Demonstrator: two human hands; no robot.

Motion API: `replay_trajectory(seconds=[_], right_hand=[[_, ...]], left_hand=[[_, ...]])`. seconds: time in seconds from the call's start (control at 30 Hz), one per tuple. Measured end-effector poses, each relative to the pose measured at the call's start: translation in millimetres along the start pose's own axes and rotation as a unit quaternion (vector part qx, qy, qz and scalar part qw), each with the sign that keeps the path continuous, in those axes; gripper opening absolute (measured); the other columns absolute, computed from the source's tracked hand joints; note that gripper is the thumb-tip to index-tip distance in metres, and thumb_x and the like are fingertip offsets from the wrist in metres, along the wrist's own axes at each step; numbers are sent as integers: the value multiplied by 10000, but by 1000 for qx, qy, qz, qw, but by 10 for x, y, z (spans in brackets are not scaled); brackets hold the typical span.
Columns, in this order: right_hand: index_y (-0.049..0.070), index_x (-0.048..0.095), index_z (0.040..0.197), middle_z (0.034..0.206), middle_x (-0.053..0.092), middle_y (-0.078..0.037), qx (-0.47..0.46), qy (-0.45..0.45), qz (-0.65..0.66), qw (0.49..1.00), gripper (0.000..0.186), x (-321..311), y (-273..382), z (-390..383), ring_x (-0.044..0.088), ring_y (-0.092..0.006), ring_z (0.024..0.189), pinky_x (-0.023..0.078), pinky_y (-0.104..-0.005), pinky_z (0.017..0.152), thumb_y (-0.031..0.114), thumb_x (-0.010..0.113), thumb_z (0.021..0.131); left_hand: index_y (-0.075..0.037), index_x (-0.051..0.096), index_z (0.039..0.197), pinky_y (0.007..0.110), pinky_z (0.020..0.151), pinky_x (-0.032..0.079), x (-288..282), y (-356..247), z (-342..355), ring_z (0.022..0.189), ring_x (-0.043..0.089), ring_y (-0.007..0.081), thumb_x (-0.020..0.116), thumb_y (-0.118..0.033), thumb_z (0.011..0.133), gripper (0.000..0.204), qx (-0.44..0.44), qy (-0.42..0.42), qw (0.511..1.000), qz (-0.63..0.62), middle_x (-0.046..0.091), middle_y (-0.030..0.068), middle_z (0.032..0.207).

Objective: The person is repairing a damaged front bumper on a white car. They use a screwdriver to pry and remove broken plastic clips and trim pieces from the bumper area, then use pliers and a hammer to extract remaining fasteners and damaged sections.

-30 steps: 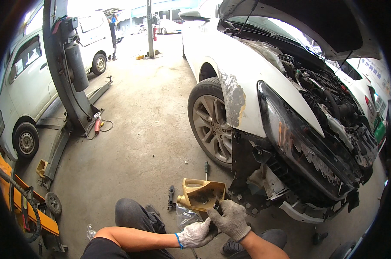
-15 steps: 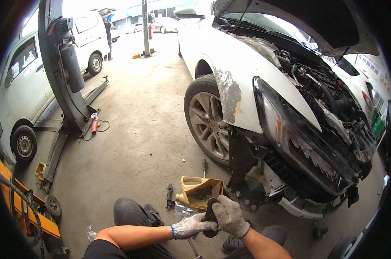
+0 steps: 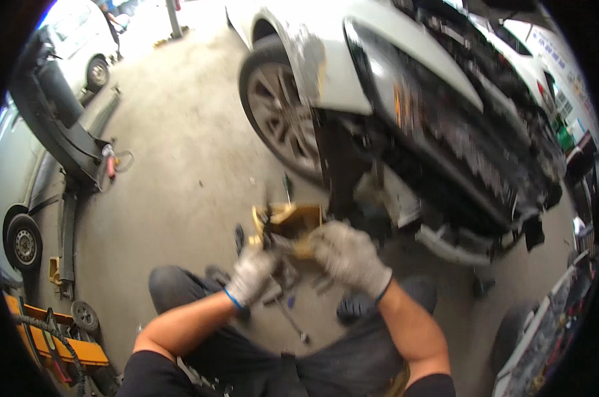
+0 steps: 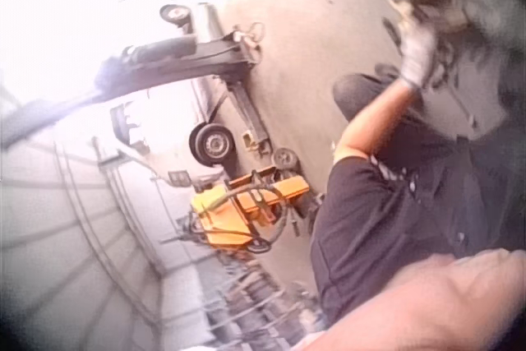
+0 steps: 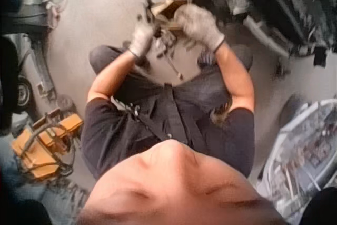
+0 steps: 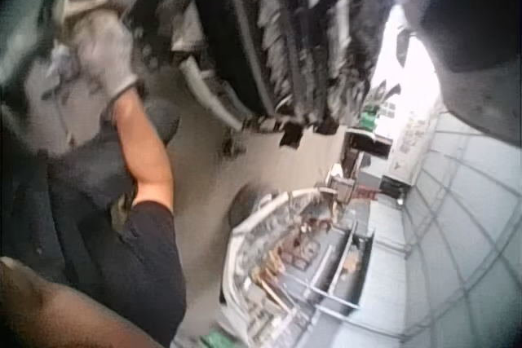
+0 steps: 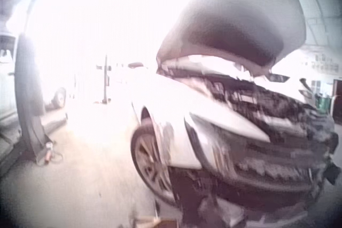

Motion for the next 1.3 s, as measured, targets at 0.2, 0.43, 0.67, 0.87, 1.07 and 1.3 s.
replay_trajectory(seconds=[0.2,0.43,0.67,0.87,1.07,1.3], right_hand=[[2,688,954,883,675,-199,116,48,-22,992,301,-444,-32,-395,682,-338,790,549,-413,713,280,576,926],[-19,675,954,851,671,-126,273,-7,54,960,277,-978,175,-870,637,-165,748,506,-288,673,243,609,895],[34,715,1012,1002,712,-221,194,453,-91,865,458,1131,-847,-718,703,-343,928,553,-452,838,420,485,922],[44,705,1159,1232,664,-190,333,523,-84,780,497,3246,-1874,-1667,645,-341,1143,497,-423,982,387,508,859],[121,695,1219,1281,661,-114,304,624,-53,717,485,3892,-1167,-2024,642,-314,1161,518,-453,958,447,596,873],[101,777,947,1000,740,-160,303,469,-130,819,277,4169,-1354,-2603,727,-327,920,575,-491,764,234,540,891]], left_hand=[[28,612,1135,240,467,290,-632,-102,532,505,359,67,546,-363,1001,418,-256,-253,783,-508,406,-47,620],[-2,632,1166,242,466,293,-573,-92,456,506,339,65,450,-481,1035,529,-256,-223,810,-478,395,-57,622],[-21,679,1152,270,717,480,-821,-105,930,784,582,106,603,-364,968,397,-218,-66,944,-237,659,49,905],[-23,695,1103,341,809,524,-1152,52,1637,859,680,219,638,-397,928,417,-124,41,987,-90,727,142,963],[11,652,1210,367,928,502,-1073,603,1650,1036,653,261,650,-419,919,519,-165,4,966,-197,708,177,1087],[24,643,1232,333,903,531,-1044,609,1956,983,683,186,642,-360,958,472,-90,-14,975,-205,729,132,1047]])
Point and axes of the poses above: each hand's wrist, its own z-axis towards the middle knuckle, its own x-axis out of the palm, y = z × x, the point moved 3 cm from there along z, towards the middle knuckle
